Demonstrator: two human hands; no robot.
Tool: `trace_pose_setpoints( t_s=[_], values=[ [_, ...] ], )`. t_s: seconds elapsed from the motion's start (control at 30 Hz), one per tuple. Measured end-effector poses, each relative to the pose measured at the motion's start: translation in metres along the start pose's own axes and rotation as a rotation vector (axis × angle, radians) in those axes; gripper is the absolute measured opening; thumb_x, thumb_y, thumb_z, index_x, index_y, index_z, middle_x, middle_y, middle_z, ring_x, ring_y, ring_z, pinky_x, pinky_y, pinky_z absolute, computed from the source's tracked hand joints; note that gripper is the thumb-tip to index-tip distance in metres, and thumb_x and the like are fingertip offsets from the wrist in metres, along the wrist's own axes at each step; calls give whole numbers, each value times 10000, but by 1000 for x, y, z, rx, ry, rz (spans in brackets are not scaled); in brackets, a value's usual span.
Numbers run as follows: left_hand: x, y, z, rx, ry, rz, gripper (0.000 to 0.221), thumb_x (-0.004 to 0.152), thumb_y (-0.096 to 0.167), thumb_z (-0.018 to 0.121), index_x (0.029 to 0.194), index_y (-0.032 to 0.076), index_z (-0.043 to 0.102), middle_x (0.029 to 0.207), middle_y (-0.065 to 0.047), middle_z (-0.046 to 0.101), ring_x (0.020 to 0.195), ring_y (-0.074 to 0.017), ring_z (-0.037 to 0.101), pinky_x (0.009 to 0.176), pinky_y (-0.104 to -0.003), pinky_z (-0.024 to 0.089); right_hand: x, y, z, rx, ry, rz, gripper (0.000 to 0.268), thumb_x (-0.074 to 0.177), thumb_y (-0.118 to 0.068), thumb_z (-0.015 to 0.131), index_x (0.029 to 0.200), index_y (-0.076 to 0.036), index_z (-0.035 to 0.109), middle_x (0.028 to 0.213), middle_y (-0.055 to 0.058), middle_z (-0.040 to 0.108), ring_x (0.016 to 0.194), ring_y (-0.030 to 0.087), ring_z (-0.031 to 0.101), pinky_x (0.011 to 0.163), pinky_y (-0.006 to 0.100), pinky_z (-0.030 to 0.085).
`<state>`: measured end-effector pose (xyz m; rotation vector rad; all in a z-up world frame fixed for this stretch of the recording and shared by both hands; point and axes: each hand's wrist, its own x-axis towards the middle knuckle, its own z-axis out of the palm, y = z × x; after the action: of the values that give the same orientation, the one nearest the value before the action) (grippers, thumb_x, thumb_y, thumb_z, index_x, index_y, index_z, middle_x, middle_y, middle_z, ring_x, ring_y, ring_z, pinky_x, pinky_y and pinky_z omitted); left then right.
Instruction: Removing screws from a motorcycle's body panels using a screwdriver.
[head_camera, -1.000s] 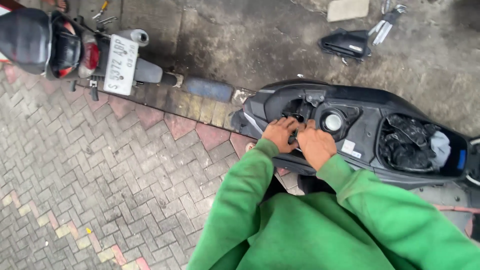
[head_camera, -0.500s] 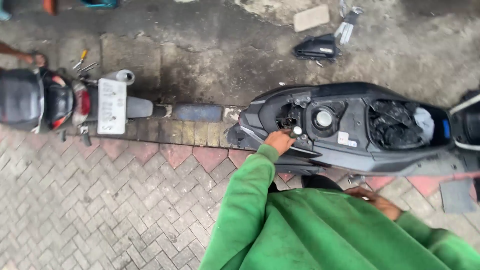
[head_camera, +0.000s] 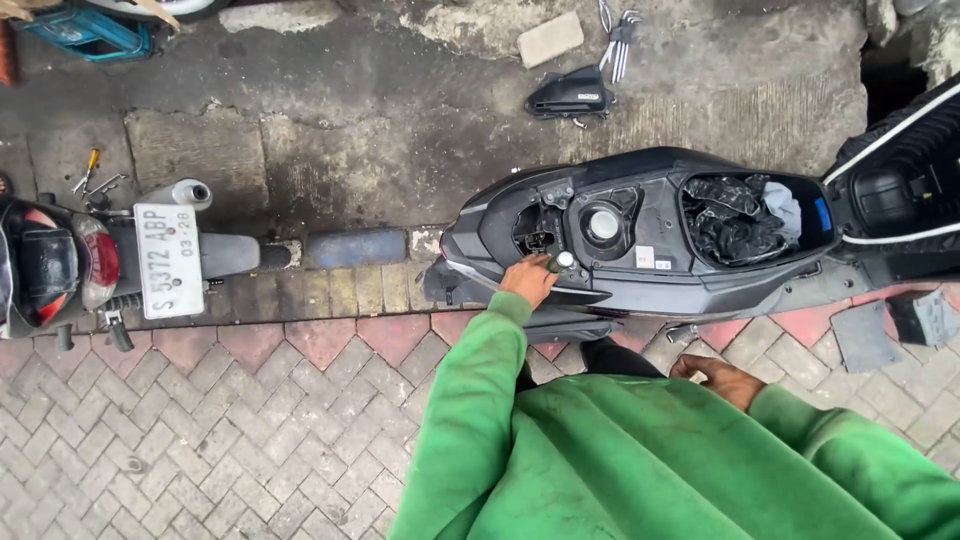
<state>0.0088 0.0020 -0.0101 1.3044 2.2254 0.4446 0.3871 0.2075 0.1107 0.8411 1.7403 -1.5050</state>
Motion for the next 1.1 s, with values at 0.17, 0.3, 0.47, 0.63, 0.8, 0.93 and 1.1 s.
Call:
trace_pose_setpoints(
  t_s=[0.17, 0.3, 0.47, 0.63, 0.8, 0.93, 1.1],
  values=[
    [0, -5, 2, -1, 36, 33, 524, 1081, 450, 359, 1310, 98, 673, 1340, -107, 697, 1244, -316, 646, 1026, -472, 556, -60, -76, 0, 361, -104, -26, 404, 791, -76, 852, 1160, 64, 769, 1290, 206, 634, 1017, 385, 727, 893, 506, 657],
    [-3, -2, -2, -46, 5, 46, 523, 1098, 427, 352, 1299, 48, 652, 1334, -174, 684, 1235, -370, 639, 1018, -506, 551, -28, -16, -6, 359, -82, -238, 596, 749, -223, 939, 1266, 22, 772, 1473, 164, 539, 1097, 317, 638, 979, 493, 568],
    [10, -13, 21, 5, -7, 45, 471, 1080, 421, 379, 1295, 108, 658, 1316, -113, 703, 1222, -315, 665, 1009, -496, 547, 11, 13, 7, 117, -51, -504, 570, 756, -436, 870, 1216, -100, 853, 1516, 118, 532, 1398, 343, 493, 1127, 478, 360],
    [20, -20, 44, 43, 17, 41, 459, 1062, 436, 393, 1301, 159, 670, 1314, -68, 710, 1245, -297, 656, 1035, -487, 531, 47, -27, -4, -275, -155, -752, 573, 818, -545, 803, 1128, -65, 839, 1490, 276, 497, 1427, 517, 365, 1152, 602, 285],
    [12, -19, 43, 123, 92, 53, 436, 1043, 447, 440, 1299, 188, 680, 1302, -36, 720, 1248, -253, 655, 1022, -427, 541, -5, -136, -9, -302, -157, -415, 744, 860, -386, 633, 1432, 78, 533, 1646, 348, 206, 1452, 591, 267, 1221, 682, 221],
    [13, -16, 46, 135, 110, 70, 431, 1049, 443, 429, 1308, 208, 680, 1317, -14, 714, 1260, -234, 646, 1036, -403, 534, 26, -78, -14, -285, -111, -430, 750, 889, -375, 618, 1481, 52, 443, 1655, 336, 177, 1471, 564, 223, 1235, 653, 177],
    [7, -15, 37, 64, 87, 57, 404, 1057, 386, 423, 1275, 167, 684, 1282, -53, 727, 1193, -294, 679, 1039, -442, 528, 67, -34, -22, -307, -128, -502, 782, 939, -357, 592, 1561, 10, 292, 1671, 317, 127, 1502, 519, 150, 1257, 607, 104]
  ],
)
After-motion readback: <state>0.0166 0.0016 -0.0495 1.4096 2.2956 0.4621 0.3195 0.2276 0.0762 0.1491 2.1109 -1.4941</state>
